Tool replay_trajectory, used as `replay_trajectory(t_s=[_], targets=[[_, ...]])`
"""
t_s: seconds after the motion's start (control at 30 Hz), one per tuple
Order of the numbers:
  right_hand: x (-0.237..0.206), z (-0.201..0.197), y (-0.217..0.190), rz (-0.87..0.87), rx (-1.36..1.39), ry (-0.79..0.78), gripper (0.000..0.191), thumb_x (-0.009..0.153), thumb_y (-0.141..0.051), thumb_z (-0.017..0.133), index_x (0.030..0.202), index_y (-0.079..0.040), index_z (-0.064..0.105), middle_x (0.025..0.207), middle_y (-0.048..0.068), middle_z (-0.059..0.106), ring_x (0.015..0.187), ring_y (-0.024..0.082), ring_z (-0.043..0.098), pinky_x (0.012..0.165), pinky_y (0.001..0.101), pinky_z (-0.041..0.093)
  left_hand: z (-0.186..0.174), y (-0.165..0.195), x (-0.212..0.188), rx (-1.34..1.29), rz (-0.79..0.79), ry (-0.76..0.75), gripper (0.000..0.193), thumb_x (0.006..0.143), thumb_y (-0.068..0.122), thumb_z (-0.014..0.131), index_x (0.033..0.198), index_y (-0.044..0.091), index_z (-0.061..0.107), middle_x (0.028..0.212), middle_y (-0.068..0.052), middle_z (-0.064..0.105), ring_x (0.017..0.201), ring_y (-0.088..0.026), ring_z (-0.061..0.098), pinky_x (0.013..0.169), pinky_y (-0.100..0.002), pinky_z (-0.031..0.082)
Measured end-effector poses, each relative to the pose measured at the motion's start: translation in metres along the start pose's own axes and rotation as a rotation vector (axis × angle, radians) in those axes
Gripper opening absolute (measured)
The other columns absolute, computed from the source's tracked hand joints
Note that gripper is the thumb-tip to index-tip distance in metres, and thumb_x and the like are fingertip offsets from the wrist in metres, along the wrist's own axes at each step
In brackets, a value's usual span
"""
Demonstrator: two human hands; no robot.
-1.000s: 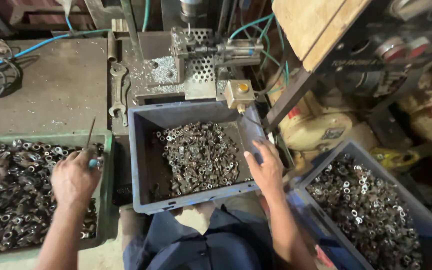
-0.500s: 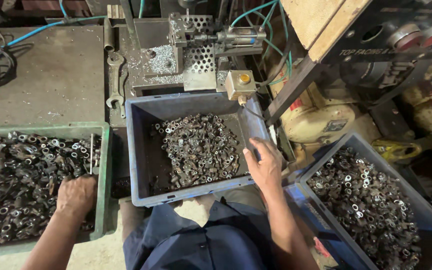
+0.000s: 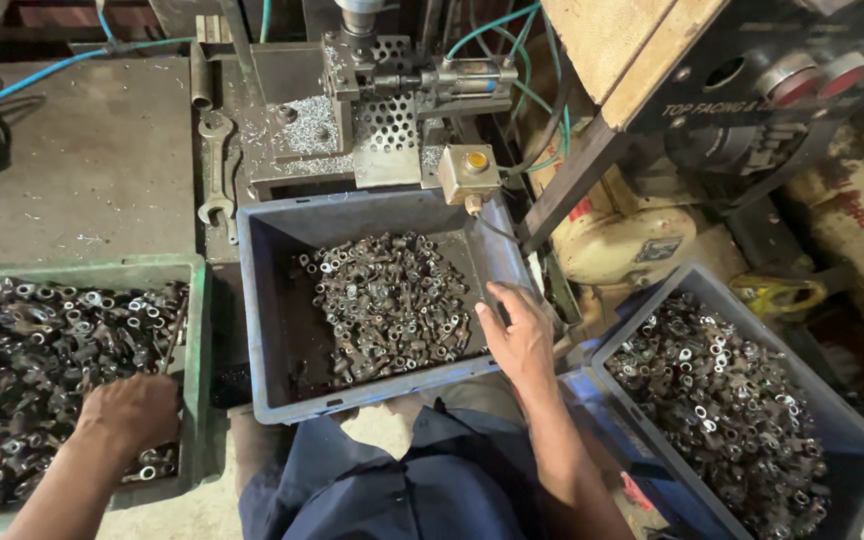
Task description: The person picks small metal fittings from a bin, places one into the fixture of a bench drilling/tapping machine, and operates the machine to machine the part. They then move the machined part into an output bin and repeat the cycle with the next fitting.
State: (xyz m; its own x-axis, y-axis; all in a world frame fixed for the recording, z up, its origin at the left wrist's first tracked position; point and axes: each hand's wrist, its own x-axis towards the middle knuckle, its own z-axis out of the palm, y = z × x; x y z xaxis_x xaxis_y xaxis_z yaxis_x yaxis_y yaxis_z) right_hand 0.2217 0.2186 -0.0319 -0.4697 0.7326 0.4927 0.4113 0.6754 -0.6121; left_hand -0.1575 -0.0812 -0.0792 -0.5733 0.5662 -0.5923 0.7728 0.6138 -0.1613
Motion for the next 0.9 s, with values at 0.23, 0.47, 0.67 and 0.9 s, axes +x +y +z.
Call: replay_trajectory(t_s=[0.23,0.47,0.67,0.9], targets=[[0.002,-0.002,-0.006,0.029,0.008,-0.023,0.031,0.091,-0.019,0.074,0.118,-0.004,0.071,0.111,0.014,0.074,0.098,0.029,0.073,0.072,0.0347,0.06,0.001,-0.006,-0.022,-0.122,0.076,-0.105,0.029,0.086,0.018,0.061,0.109,0.012,0.077,0.117,-0.016,0.078,0.114,-0.028,0.076,0.107,-0.041,0.057],[0.001,0.0,-0.003,-0.013,-0.018,-0.016,0.031,0.091,-0.018,0.075,0.117,-0.004,0.071,0.107,0.014,0.075,0.097,0.029,0.074,0.083,0.0377,0.058,0.028,-0.025,-0.006,-0.342,0.1,-0.144,0.036,0.077,0.015,0.065,0.11,0.011,0.078,0.11,-0.018,0.082,0.103,-0.028,0.081,0.099,-0.038,0.061],[0.0,-0.001,-0.003,0.129,0.035,-0.071,0.033,0.088,-0.018,0.074,0.117,-0.005,0.07,0.107,0.014,0.074,0.098,0.028,0.074,0.073,0.0345,0.059,0.099,-0.066,0.041,-0.399,0.492,0.029,0.027,0.083,0.029,0.068,0.095,0.012,0.085,0.129,-0.009,0.075,0.088,-0.02,0.08,0.087,-0.031,0.065],[-0.008,0.002,-0.005,0.151,0.234,-0.098,0.034,0.091,-0.017,0.074,0.123,-0.003,0.07,0.113,0.011,0.076,0.103,0.02,0.075,0.089,0.0335,0.057,0.072,-0.055,-0.007,-0.599,0.032,0.035,0.037,0.088,0.034,0.073,0.123,0.023,0.074,0.111,-0.011,0.082,0.092,-0.023,0.08,0.086,-0.035,0.065]])
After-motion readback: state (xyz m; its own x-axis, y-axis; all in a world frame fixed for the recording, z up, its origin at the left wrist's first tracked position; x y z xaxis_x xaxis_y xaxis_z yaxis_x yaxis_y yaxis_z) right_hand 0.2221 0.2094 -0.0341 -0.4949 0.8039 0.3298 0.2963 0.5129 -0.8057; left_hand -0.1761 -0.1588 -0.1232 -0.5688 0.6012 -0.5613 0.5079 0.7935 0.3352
